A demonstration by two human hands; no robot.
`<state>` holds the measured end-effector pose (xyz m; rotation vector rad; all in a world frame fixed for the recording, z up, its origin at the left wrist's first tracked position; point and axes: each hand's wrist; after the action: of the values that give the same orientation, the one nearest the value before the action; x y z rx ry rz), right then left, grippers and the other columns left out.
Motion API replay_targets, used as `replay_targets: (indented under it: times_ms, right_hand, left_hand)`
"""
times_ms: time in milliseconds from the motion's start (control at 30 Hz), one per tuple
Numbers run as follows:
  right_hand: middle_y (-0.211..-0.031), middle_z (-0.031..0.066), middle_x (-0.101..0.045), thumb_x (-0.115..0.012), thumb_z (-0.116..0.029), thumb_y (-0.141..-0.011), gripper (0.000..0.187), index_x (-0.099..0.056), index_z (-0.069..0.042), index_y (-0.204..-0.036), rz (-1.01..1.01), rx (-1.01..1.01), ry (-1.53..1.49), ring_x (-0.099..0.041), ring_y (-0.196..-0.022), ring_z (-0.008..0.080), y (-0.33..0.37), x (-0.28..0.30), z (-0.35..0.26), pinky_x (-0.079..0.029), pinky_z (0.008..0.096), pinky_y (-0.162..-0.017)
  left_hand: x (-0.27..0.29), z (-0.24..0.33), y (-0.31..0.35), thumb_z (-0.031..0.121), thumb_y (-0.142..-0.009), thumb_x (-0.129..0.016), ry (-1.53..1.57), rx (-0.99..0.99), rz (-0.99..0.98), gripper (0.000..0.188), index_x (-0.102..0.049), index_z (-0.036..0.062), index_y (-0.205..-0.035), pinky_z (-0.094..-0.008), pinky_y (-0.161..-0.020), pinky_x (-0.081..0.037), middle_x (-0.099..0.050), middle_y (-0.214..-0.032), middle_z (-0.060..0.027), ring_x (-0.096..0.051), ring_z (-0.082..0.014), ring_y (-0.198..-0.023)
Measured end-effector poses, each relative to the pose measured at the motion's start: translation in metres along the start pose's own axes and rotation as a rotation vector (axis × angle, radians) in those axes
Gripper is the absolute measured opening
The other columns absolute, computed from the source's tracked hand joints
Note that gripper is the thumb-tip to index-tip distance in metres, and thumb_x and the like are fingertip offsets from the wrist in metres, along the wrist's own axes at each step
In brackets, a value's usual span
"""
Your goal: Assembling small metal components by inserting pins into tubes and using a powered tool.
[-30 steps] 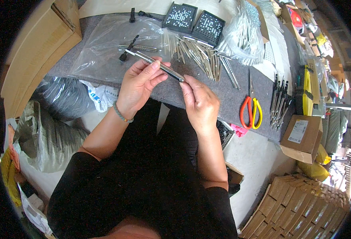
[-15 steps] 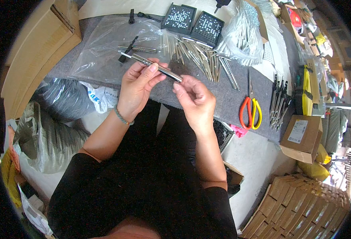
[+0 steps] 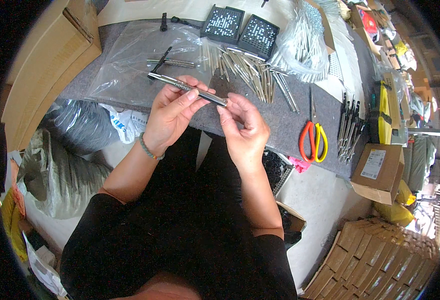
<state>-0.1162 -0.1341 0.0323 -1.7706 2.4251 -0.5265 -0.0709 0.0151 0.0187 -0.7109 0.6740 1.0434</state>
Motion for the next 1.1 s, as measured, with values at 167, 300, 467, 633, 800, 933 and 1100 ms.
replay_targets:
  times_ms: [167,300,467,633,800,933,1100]
  right_hand:
    - [-0.091,0.0126,-0.067,-0.072,0.0,-0.076,0.033,-0.06,0.001,-0.107,0.018,0.161,0.119,-0.066,-0.081,0.0153,-0.002,0.001,-0.001,-0.054,0.027,-0.071]
    - [-0.09,0.0119,-0.067,-0.072,-0.001,-0.075,0.034,-0.06,0.0,-0.108,0.026,0.26,0.196,-0.067,-0.079,0.0158,-0.002,0.003,-0.002,-0.054,0.0262,-0.071]
    - [-0.089,0.0117,-0.068,-0.073,-0.001,-0.075,0.034,-0.061,-0.001,-0.106,-0.001,0.296,0.227,-0.067,-0.077,0.0163,-0.002,0.003,-0.005,-0.053,0.0261,-0.069]
    - [-0.086,0.0115,-0.068,-0.073,-0.003,-0.076,0.03,-0.063,-0.001,-0.104,0.02,0.241,0.253,-0.067,-0.076,0.0163,-0.007,0.004,0.001,-0.053,0.0262,-0.068]
    - [-0.087,0.0115,-0.068,-0.071,-0.006,-0.078,0.028,-0.063,-0.002,-0.104,-0.016,0.105,0.284,-0.067,-0.079,0.0159,-0.015,0.006,0.03,-0.053,0.0264,-0.068]
    - [-0.089,0.0112,-0.068,-0.071,-0.006,-0.077,0.024,-0.065,-0.004,-0.1,-0.089,0.028,0.294,-0.068,-0.079,0.0202,-0.027,0.01,0.036,-0.053,0.0291,-0.069]
    - [-0.089,0.0097,-0.068,-0.072,-0.01,-0.073,0.016,-0.069,-0.007,-0.088,-0.196,0.169,0.577,-0.066,-0.085,0.0287,-0.042,0.016,0.037,-0.051,0.0359,-0.075]
  left_hand:
    - [-0.001,0.0,-0.001,0.002,-0.091,-0.051,0.023,-0.034,-0.064,0.018,-0.052,0.0041,-0.108,-0.0377,-0.095,-0.045,-0.059,-0.106,-0.0109,-0.057,-0.0254,-0.107]
    - [-0.002,-0.001,0.001,0.001,-0.091,-0.05,0.026,-0.056,-0.103,0.018,-0.051,0.0042,-0.108,-0.0391,-0.096,-0.044,-0.058,-0.108,-0.0116,-0.056,-0.0264,-0.109]
    - [-0.002,0.0,0.004,0.002,-0.091,-0.051,0.003,-0.053,-0.078,0.018,-0.053,0.003,-0.109,-0.0375,-0.094,-0.045,-0.059,-0.107,-0.0114,-0.057,-0.0244,-0.107]
    - [-0.01,0.01,0.01,0.012,-0.086,-0.063,-1.029,0.118,0.045,0.013,-0.064,0.0007,-0.092,-0.0258,-0.064,-0.051,-0.065,-0.087,-0.0073,-0.062,-0.0166,-0.071]
    - [0.0,0.009,-0.02,0.011,-0.075,-0.066,-1.823,-0.706,-0.293,0.02,-0.064,0.0036,-0.094,-0.0383,-0.085,-0.044,-0.062,-0.097,-0.0062,-0.056,-0.0234,-0.098]
    - [0.02,-0.001,-0.04,0.01,-0.077,-0.061,-1.826,-0.529,-0.504,0.019,-0.062,0.0038,-0.095,-0.0387,-0.083,-0.044,-0.061,-0.093,-0.0067,-0.056,-0.0246,-0.095]
    - [0.024,-0.011,-0.047,0.01,-0.077,-0.063,-1.773,-0.418,-0.487,0.016,-0.061,0.0038,-0.092,-0.0374,-0.078,-0.046,-0.059,-0.09,-0.0077,-0.056,-0.0269,-0.09]
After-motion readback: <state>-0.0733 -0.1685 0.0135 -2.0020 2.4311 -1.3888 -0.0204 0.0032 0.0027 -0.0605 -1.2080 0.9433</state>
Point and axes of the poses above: each hand's wrist, its own y-axis away from the middle knuckle, its own x-axis out of the back of the hand, z = x × y
